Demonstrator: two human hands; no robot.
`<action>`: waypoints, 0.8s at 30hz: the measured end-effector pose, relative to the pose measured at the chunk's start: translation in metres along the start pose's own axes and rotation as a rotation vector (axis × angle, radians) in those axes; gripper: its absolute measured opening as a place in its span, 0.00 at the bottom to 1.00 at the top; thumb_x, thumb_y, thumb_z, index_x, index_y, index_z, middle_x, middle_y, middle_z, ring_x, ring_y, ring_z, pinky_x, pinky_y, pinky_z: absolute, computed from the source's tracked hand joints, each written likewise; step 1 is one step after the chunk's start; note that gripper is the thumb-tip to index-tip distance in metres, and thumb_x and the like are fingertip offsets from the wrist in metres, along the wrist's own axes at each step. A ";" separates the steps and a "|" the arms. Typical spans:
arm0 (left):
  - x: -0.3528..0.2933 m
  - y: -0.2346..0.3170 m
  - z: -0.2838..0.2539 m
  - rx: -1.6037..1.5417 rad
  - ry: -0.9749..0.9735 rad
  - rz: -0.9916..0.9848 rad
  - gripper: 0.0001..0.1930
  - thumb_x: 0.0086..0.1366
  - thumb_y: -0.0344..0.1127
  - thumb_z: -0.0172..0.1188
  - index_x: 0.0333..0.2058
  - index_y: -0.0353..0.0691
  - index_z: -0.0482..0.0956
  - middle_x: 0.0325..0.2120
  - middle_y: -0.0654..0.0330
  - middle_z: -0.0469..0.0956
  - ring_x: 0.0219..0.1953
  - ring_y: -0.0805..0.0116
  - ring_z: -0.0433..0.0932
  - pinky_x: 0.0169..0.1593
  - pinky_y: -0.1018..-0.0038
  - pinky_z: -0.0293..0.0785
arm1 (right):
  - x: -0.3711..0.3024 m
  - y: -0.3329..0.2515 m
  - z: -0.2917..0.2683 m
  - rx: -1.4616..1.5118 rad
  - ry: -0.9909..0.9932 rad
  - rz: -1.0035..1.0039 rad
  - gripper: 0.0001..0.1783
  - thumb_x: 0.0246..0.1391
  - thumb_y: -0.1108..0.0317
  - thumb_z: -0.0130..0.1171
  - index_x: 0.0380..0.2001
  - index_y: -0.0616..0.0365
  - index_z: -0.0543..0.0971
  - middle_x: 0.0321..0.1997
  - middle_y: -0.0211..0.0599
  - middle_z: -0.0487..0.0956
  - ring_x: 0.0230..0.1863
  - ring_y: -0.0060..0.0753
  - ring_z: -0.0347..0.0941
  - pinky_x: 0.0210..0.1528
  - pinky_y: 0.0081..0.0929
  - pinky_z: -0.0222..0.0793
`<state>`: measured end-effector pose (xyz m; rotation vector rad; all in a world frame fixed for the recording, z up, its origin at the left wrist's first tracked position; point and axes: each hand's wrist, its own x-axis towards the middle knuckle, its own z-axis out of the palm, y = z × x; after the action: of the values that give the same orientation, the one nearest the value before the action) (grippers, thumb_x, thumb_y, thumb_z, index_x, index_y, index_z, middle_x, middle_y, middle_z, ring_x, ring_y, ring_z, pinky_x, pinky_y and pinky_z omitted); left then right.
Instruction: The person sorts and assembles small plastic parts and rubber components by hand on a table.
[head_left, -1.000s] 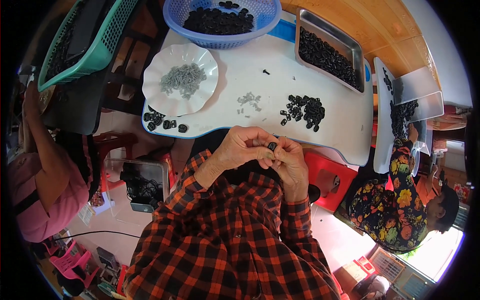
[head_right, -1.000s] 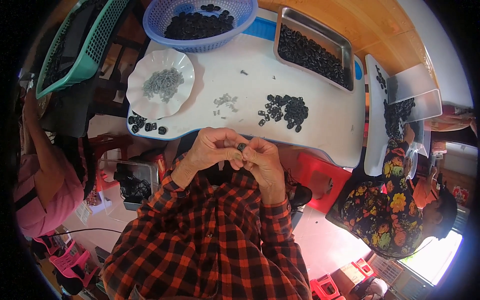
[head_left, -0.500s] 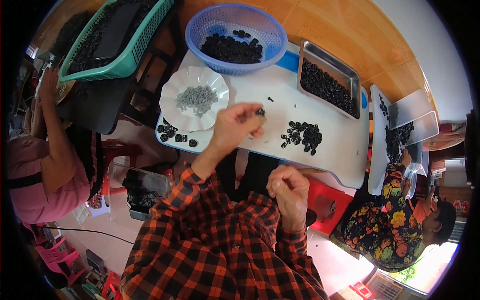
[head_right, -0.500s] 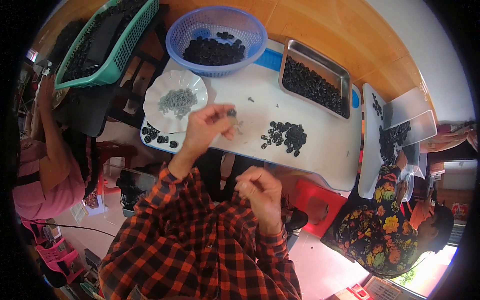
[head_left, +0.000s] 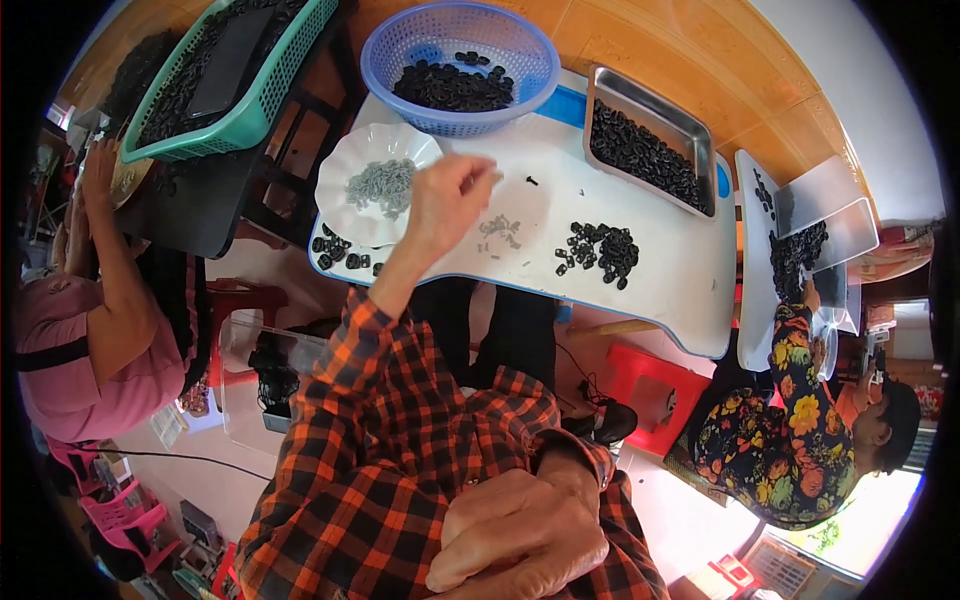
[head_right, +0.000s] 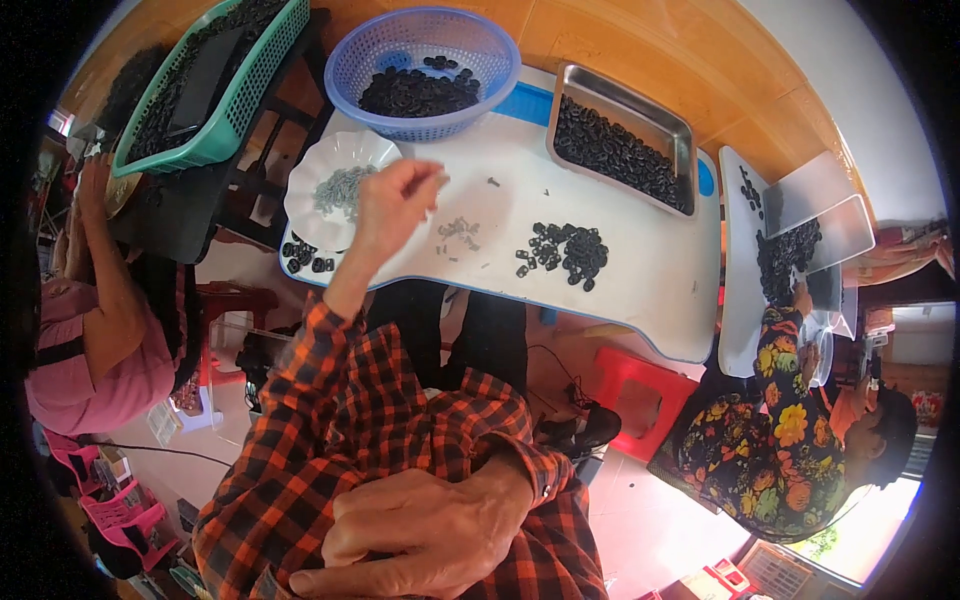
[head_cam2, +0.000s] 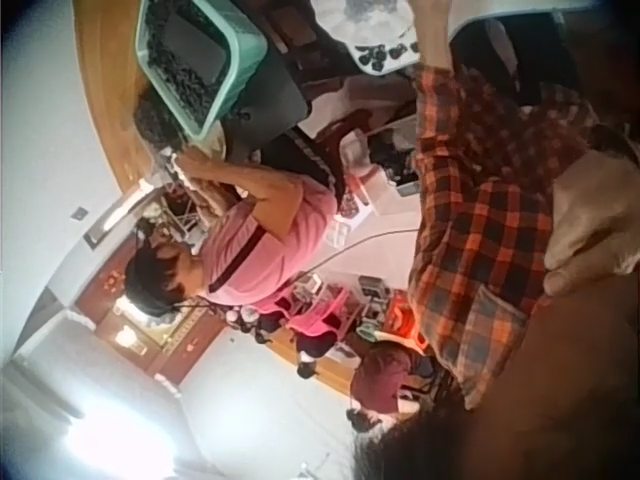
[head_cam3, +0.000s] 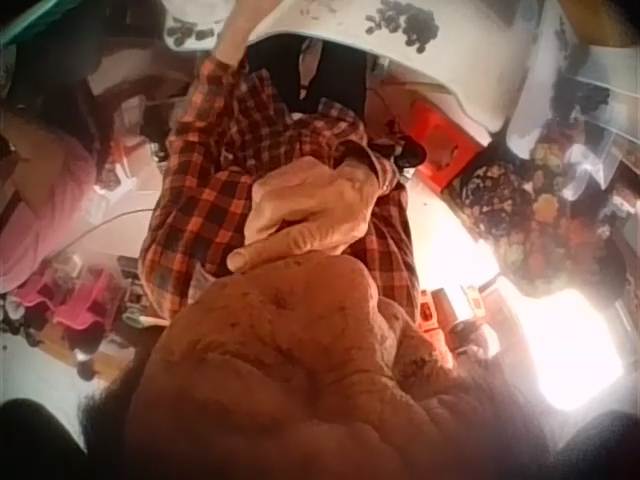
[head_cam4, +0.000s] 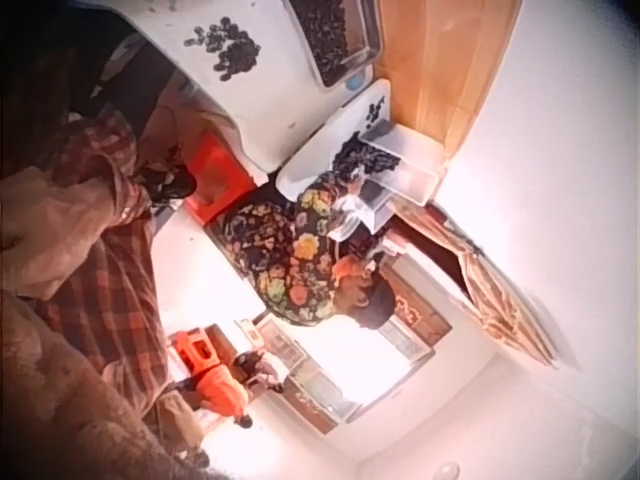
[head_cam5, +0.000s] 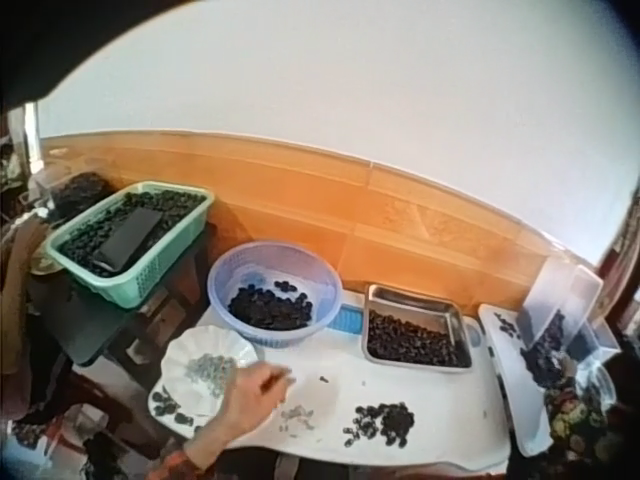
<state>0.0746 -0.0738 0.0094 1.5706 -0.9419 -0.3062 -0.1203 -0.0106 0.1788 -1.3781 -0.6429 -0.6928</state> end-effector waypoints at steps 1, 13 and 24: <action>-0.019 -0.017 -0.006 0.127 0.018 0.102 0.07 0.56 0.28 0.60 0.34 0.35 0.80 0.25 0.54 0.78 0.24 0.64 0.78 0.28 0.73 0.75 | -0.003 0.006 0.002 0.034 -0.010 -0.004 0.14 0.57 0.73 0.54 0.45 0.70 0.78 0.29 0.39 0.76 0.22 0.27 0.70 0.19 0.21 0.65; -0.082 -0.004 0.045 0.581 -0.313 0.341 0.04 0.49 0.26 0.58 0.25 0.33 0.74 0.27 0.54 0.69 0.29 0.57 0.76 0.28 0.65 0.75 | -0.038 -0.016 -0.016 0.084 0.093 -0.083 0.06 0.48 0.81 0.58 0.31 0.71 0.82 0.23 0.46 0.79 0.16 0.29 0.70 0.16 0.19 0.62; -0.084 -0.001 0.055 0.669 -0.349 0.395 0.05 0.48 0.24 0.58 0.24 0.36 0.71 0.27 0.54 0.68 0.30 0.56 0.75 0.29 0.64 0.74 | -0.100 -0.003 -0.045 -0.626 0.411 0.386 0.09 0.46 0.82 0.60 0.34 0.67 0.80 0.24 0.39 0.77 0.21 0.29 0.73 0.21 0.22 0.67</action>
<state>-0.0145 -0.0531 -0.0304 1.9042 -1.7240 0.0319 -0.1872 -0.0493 0.1006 -1.7919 0.1937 -0.8648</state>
